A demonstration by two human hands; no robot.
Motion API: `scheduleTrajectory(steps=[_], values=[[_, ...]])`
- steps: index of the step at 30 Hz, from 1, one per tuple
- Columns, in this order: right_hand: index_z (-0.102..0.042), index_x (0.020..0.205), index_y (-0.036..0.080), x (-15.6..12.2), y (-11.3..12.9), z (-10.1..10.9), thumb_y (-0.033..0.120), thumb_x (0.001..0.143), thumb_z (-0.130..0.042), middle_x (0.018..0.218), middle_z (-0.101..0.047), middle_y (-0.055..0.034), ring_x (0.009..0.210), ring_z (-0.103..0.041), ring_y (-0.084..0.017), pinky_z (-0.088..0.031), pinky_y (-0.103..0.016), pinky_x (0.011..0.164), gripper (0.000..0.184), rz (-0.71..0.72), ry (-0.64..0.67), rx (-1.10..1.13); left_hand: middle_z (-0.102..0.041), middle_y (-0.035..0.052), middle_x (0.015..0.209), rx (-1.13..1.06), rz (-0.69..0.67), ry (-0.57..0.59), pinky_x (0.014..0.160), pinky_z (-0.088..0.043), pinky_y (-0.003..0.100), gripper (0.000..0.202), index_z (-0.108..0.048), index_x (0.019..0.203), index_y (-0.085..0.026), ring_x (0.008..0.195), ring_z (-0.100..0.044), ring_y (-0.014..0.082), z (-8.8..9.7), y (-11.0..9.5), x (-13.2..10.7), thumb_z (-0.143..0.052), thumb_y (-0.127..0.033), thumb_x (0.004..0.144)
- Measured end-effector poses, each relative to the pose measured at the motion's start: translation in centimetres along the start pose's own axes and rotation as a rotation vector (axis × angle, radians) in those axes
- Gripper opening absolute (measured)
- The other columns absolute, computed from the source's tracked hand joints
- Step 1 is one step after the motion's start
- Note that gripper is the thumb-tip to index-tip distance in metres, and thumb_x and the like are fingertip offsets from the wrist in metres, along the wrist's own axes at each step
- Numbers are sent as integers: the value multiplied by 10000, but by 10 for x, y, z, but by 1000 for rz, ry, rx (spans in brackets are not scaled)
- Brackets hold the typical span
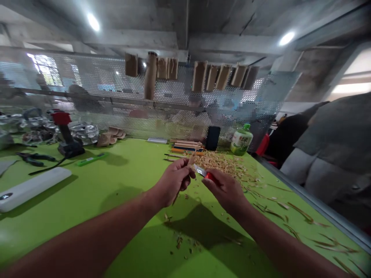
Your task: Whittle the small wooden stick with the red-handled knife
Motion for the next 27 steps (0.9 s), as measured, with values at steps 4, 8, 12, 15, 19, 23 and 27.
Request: scheduleTrajectory(steps=[4,8,12,15,19,23,27], values=[[-647,1164,199,-1,7,4,498,902,-483,965,-716,-82,832,-644,-217,-468,-323,728,430,77,-8,-24,-530,-27,704,29,15,-33,425,-224,173,81,-538,891,-156,456,-351,28,0,-1,-2,-460,-182,888],[-612,1258,235,-3,9,2,447,922,-474,1101,-705,-85,925,-658,-232,-489,-357,803,421,90,18,-39,-513,-37,669,62,-7,-1,433,-225,182,108,-550,906,-162,451,-341,35,-6,-6,-6,-457,-216,907],[-603,1278,241,-5,9,4,440,926,-475,1089,-709,-86,896,-662,-225,-501,-370,805,424,90,11,-41,-521,-33,681,78,-17,11,440,-233,180,108,-552,902,-162,459,-348,35,-7,-7,-7,-456,-211,908],[-606,1277,233,-5,9,6,437,926,-473,1083,-709,-89,889,-665,-227,-506,-375,804,428,80,3,-60,-542,-26,718,70,-24,36,438,-237,178,115,-558,927,-165,463,-359,32,-6,-6,-6,-474,-239,905],[-614,1268,232,-5,9,7,437,924,-475,1095,-707,-92,922,-665,-240,-510,-383,803,424,86,-3,-73,-544,-26,734,58,-28,52,428,-220,177,120,-557,939,-166,461,-351,28,-5,-4,-3,-492,-258,899],[-629,1246,244,-5,8,6,416,919,-488,1082,-714,-91,921,-667,-240,-518,-385,791,395,91,-12,-75,-537,-26,733,58,-26,55,430,-218,179,110,-546,930,-163,464,-349,27,-5,-4,-3,-492,-254,901],[-632,1242,248,-6,7,7,419,915,-492,1094,-712,-88,919,-671,-239,-518,-395,820,394,81,-21,-66,-530,-22,728,75,-29,54,434,-220,184,108,-545,923,-157,470,-343,29,-5,-4,-3,-487,-246,902]])
Point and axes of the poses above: each hand's wrist, its own x-axis towards the middle knuckle, its own z-axis out of the back of the hand, y = z × x, the point moved 7 cm from there along x, towards the middle knuckle
